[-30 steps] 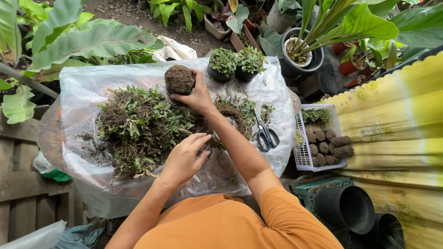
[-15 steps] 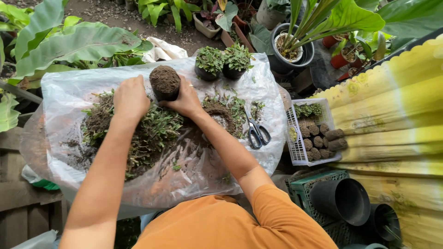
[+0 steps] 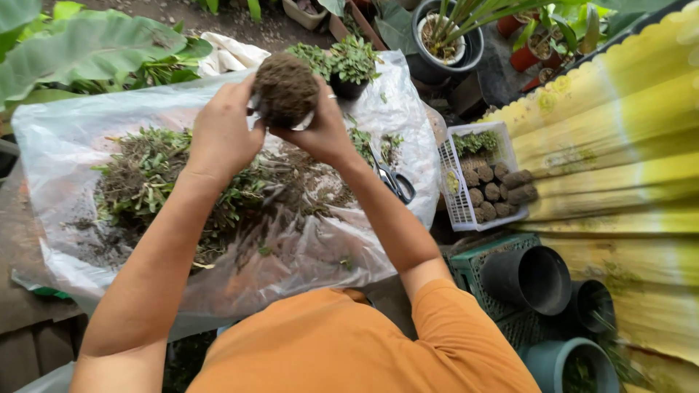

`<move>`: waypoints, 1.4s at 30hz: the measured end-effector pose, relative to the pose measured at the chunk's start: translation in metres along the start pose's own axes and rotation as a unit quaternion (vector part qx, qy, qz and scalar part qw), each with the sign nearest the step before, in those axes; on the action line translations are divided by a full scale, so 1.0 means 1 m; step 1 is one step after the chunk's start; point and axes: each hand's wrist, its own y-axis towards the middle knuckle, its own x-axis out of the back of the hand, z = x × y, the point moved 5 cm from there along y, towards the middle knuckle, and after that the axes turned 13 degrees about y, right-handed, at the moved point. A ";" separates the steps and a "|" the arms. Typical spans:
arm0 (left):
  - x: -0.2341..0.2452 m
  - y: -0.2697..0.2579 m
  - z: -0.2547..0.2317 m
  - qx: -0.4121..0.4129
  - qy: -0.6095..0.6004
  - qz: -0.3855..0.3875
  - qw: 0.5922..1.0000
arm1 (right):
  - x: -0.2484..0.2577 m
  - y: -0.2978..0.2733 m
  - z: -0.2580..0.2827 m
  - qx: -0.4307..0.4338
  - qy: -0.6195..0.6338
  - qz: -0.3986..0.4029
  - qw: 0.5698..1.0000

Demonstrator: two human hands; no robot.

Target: The person arranges small green plants into a black plastic pot filled with soil, using both hands to position the foliage. They then use scissors to trim the plants and add more soil to the pot, continuing to adjust the arrangement of the plants within the container.

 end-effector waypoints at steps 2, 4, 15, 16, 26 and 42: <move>-0.016 -0.005 -0.023 0.000 -0.026 0.038 0.999 | 0.024 -0.019 0.016 0.000 0.013 -0.007 1.000; -0.026 -0.015 -0.045 0.000 -0.050 0.075 0.996 | 0.042 -0.040 0.026 0.003 0.026 -0.014 1.000; -0.140 -0.103 -0.048 0.050 -0.090 0.127 0.987 | 0.045 -0.146 -0.029 -0.090 -0.089 -0.042 0.991; -0.142 -0.104 -0.049 0.050 -0.090 0.127 0.987 | 0.045 -0.148 -0.031 -0.090 -0.088 -0.041 0.991; -0.142 -0.106 -0.050 0.069 -0.104 0.096 0.987 | 0.045 -0.149 -0.047 -0.094 -0.089 -0.035 0.991; -0.067 -0.150 -0.051 -0.028 -0.078 -0.010 0.997 | 0.064 -0.107 0.042 -0.134 -0.131 0.067 0.980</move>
